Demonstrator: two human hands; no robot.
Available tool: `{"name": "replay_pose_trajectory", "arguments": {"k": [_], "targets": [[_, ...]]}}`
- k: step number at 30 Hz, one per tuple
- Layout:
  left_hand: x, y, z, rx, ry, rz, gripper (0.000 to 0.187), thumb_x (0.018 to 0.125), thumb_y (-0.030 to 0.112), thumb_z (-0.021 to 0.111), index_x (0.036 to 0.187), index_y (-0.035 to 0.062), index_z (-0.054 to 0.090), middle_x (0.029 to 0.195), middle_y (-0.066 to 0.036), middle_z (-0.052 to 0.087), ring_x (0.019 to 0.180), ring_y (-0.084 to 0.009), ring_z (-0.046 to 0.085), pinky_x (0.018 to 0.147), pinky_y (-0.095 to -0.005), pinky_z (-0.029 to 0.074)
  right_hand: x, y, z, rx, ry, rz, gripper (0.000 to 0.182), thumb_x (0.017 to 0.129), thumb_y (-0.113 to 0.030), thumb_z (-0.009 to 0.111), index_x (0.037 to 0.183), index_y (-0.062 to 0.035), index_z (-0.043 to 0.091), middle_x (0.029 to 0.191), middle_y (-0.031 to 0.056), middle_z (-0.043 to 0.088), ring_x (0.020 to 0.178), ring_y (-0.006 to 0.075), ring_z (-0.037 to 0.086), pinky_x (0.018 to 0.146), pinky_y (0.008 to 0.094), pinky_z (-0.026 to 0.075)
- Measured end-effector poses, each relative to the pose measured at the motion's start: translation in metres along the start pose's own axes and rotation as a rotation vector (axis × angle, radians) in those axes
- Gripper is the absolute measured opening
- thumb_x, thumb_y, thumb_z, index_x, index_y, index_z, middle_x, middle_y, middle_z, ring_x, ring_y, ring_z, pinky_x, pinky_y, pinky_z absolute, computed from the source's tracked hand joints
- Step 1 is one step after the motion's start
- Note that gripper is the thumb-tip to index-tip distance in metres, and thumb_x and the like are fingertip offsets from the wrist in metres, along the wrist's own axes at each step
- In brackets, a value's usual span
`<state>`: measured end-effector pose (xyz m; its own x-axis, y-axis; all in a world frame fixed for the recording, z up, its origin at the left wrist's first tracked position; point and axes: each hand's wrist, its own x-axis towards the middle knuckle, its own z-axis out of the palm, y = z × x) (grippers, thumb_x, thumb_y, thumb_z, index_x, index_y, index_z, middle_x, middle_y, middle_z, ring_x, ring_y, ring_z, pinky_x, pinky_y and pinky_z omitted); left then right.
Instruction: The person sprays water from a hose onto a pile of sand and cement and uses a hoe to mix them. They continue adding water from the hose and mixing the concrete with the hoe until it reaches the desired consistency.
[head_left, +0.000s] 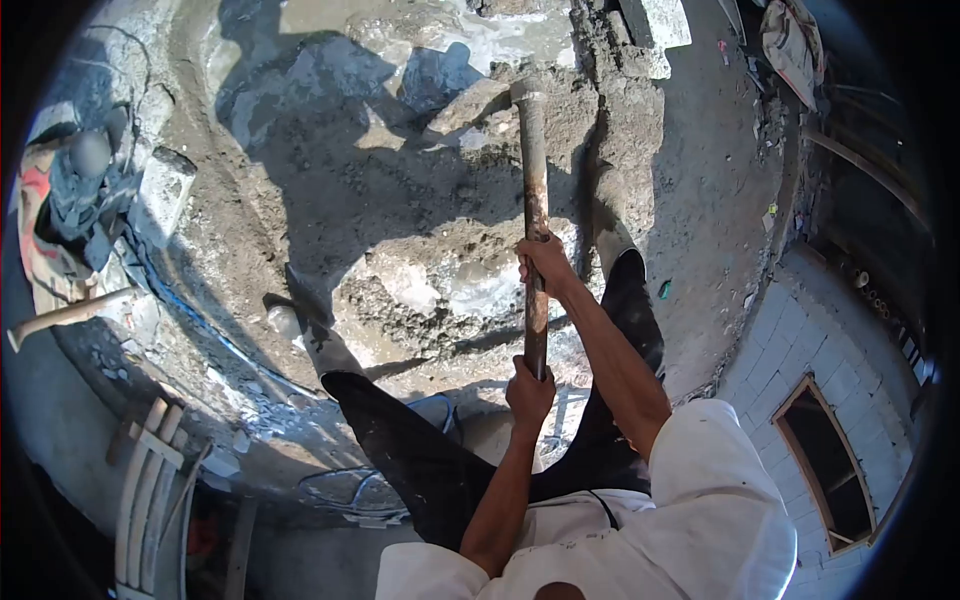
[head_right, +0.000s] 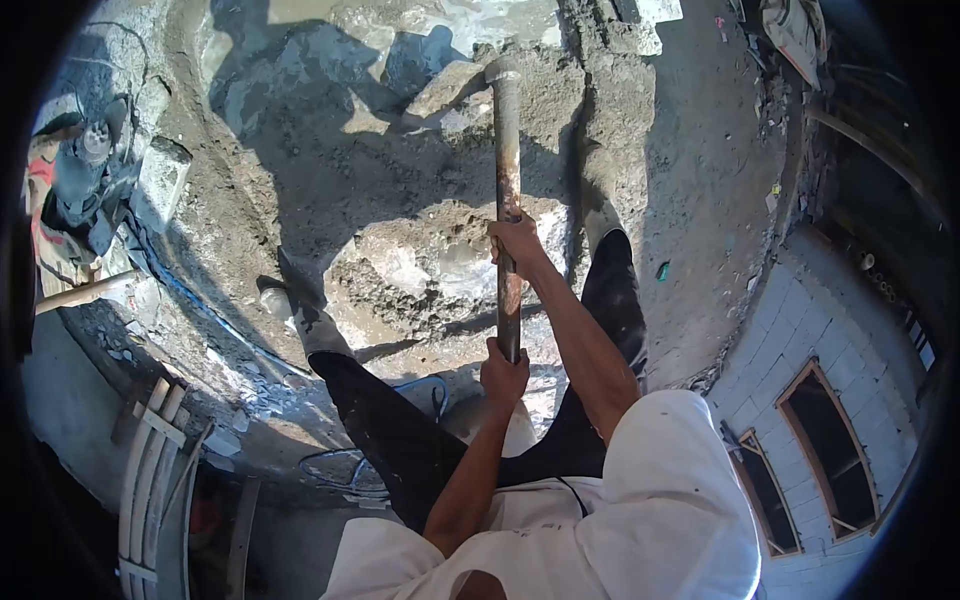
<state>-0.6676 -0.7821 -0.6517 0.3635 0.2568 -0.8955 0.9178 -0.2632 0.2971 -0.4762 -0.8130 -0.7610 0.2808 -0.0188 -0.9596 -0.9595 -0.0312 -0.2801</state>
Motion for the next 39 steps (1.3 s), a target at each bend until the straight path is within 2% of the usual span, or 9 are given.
{"name": "replay_pose_trajectory", "arguments": {"k": [4,6,13,22,26,28,30,36,39], "targets": [[0.087,0.075,-0.004,-0.012,0.15,0.242,0.036,0.077,0.017,0.066,0.099,0.007,0.04,0.071,-0.021,0.062,0.066,-0.0407,0.063,0.056,-0.0483,0.048,0.069,-0.096,-0.017,0.223,-0.287,-0.246,0.012,0.08,-0.013,0.064,0.081,-0.0032,0.058,0.062,0.0035,0.054,0.047,0.0146,0.054,0.045,0.0291,0.048],[0.106,0.112,-0.007,-0.016,0.16,0.273,0.036,0.079,0.019,0.066,0.097,0.0064,0.039,0.069,-0.019,0.063,0.066,-0.039,0.064,0.058,-0.0478,0.05,0.084,-0.14,-0.016,0.074,-0.19,-0.231,0.014,0.08,-0.015,0.064,0.076,-0.0044,0.057,0.063,0.0024,0.054,0.048,0.0137,0.054,0.047,0.0291,0.049],[0.008,0.039,0.079,0.016,-0.197,-0.181,0.046,0.07,0.017,0.066,0.105,0.0032,0.04,0.083,-0.028,0.063,0.083,-0.0475,0.061,0.074,-0.0539,0.048,0.056,0.032,-0.093,-0.06,0.041,0.154,0.012,0.075,-0.005,0.062,0.077,-0.0037,0.05,0.058,0.0054,0.051,0.043,0.0169,0.052,0.042,0.0325,0.047],[-0.02,-0.022,0.073,-0.125,-0.218,0.027,0.047,0.066,0.015,0.071,0.103,0.0008,0.046,0.083,-0.027,0.062,0.084,-0.0457,0.061,0.07,-0.0484,0.048,-0.003,0.04,-0.095,-0.081,0.347,-0.047,0.028,0.071,-0.002,0.062,0.093,0.0,0.045,0.06,0.0062,0.05,0.041,0.0155,0.051,0.036,0.0322,0.042],[0.046,0.005,0.049,-0.345,-0.417,-0.026,0.043,0.063,0.011,0.07,0.099,-0.0005,0.049,0.068,-0.017,0.057,0.065,-0.0319,0.061,0.06,-0.04,0.047,0.02,-0.015,-0.078,-0.247,0.433,-0.236,0.029,0.072,-0.006,0.064,0.093,-0.0003,0.044,0.06,0.0073,0.052,0.044,0.0166,0.054,0.04,0.0318,0.048],[0.059,0.01,0.037,-0.556,-0.579,-0.165,0.041,0.067,0.004,0.067,0.103,0.0015,0.049,0.06,-0.005,0.052,0.042,-0.0125,0.05,0.038,-0.03,0.04,0.027,-0.019,-0.062,-0.39,0.534,-0.261,0.037,0.07,-0.009,0.067,0.097,0.0012,0.044,0.066,0.01,0.054,0.046,0.0182,0.055,0.044,0.0335,0.049],[0.052,-0.02,0.043,-0.735,-0.622,-0.199,0.038,0.068,0.001,0.066,0.102,0.0009,0.048,0.059,-0.004,0.052,0.04,-0.0127,0.049,0.035,-0.0294,0.04,0.066,0.044,-0.072,-0.699,0.638,-0.285,0.043,0.069,-0.01,0.067,0.102,0.0027,0.042,0.074,0.014,0.056,0.05,0.0208,0.058,0.048,0.0351,0.05],[-0.034,-0.094,0.004,-0.505,-0.477,-0.345,0.048,0.067,0.006,0.07,0.11,-0.0026,0.051,0.067,-0.01,0.058,0.047,-0.0177,0.057,0.042,-0.0322,0.045,-0.003,0.154,-0.026,-0.438,0.372,0.09,0.037,0.072,-0.002,0.066,0.099,-0.0021,0.04,0.073,0.0113,0.054,0.05,0.0184,0.055,0.04,0.0345,0.045],[-0.049,-0.125,0.004,-0.316,-0.289,-0.141,0.048,0.069,0.015,0.071,0.11,-0.0007,0.051,0.07,-0.017,0.062,0.058,-0.0294,0.063,0.053,-0.0413,0.049,-0.028,0.139,0.001,-0.247,0.237,0.06,0.033,0.071,-0.001,0.063,0.097,-0.0019,0.041,0.063,0.0075,0.052,0.043,0.0168,0.053,0.038,0.0315,0.044]]}}
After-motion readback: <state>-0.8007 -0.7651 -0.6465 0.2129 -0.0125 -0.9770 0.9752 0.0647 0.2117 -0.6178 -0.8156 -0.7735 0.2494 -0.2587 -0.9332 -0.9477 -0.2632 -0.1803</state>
